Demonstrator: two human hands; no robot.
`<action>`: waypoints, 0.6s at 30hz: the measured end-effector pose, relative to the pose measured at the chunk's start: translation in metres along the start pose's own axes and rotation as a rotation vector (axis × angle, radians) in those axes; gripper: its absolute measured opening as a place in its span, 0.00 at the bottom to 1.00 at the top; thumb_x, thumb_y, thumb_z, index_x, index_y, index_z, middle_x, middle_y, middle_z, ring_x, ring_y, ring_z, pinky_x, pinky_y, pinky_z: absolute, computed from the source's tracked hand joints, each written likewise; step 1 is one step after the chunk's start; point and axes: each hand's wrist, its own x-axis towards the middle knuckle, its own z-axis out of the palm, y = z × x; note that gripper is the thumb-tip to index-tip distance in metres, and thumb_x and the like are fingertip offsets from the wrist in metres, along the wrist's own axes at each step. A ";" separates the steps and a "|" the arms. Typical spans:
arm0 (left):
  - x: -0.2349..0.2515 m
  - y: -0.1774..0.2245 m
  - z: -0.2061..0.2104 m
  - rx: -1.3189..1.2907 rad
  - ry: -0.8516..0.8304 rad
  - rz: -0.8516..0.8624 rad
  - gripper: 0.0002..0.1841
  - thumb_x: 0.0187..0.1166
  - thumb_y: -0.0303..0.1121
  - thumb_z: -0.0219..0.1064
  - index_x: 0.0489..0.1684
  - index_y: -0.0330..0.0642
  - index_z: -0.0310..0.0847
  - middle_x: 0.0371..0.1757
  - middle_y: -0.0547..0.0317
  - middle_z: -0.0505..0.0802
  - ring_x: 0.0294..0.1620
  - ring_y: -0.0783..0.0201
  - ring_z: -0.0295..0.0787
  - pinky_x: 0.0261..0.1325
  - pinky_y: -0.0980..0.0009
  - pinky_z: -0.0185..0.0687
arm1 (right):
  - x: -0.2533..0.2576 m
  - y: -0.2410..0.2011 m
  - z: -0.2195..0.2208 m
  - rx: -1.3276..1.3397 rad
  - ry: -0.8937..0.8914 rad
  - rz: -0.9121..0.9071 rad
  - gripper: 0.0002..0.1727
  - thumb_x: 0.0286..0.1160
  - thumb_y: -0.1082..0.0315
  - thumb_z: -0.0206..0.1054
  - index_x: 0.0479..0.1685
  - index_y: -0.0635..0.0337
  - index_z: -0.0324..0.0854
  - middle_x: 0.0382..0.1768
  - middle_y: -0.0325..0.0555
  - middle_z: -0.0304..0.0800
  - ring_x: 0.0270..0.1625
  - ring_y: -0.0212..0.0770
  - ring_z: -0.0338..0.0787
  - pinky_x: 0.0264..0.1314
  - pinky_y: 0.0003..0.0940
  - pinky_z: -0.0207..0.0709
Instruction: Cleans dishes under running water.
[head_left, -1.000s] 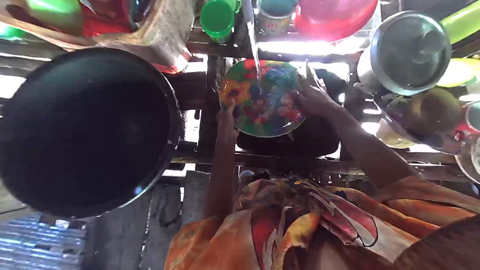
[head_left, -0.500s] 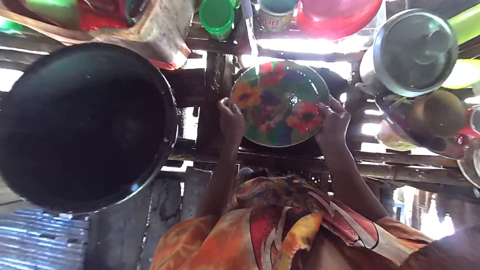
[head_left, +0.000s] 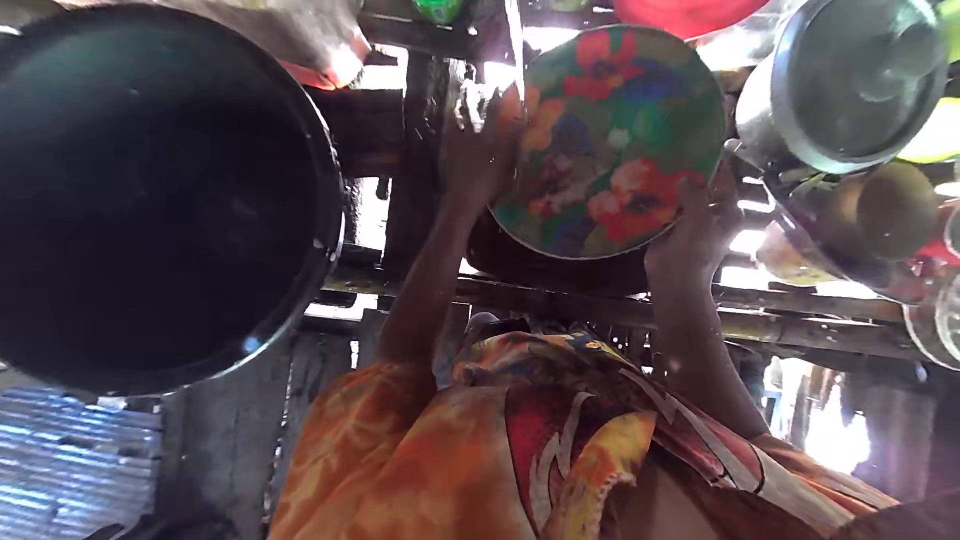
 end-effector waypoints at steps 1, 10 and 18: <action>-0.001 -0.005 -0.010 -0.101 -0.006 -0.087 0.36 0.89 0.54 0.52 0.88 0.36 0.62 0.88 0.30 0.65 0.91 0.35 0.53 0.91 0.41 0.44 | 0.003 0.002 -0.003 0.027 0.011 0.026 0.17 0.80 0.80 0.61 0.67 0.69 0.77 0.49 0.48 0.91 0.51 0.41 0.94 0.56 0.43 0.91; -0.050 -0.008 -0.030 -0.919 0.113 -0.483 0.25 0.96 0.44 0.46 0.79 0.34 0.68 0.66 0.39 0.85 0.63 0.54 0.85 0.66 0.52 0.83 | 0.048 0.028 0.023 -1.118 -0.544 0.125 0.31 0.93 0.59 0.54 0.89 0.67 0.57 0.75 0.67 0.78 0.74 0.61 0.83 0.75 0.59 0.75; -0.065 0.025 -0.033 -0.736 0.092 -0.400 0.24 0.96 0.41 0.46 0.73 0.28 0.74 0.64 0.34 0.86 0.65 0.49 0.85 0.72 0.49 0.77 | 0.056 0.062 0.105 -1.458 -0.868 -0.176 0.35 0.93 0.46 0.41 0.91 0.58 0.60 0.88 0.70 0.58 0.91 0.71 0.55 0.90 0.73 0.43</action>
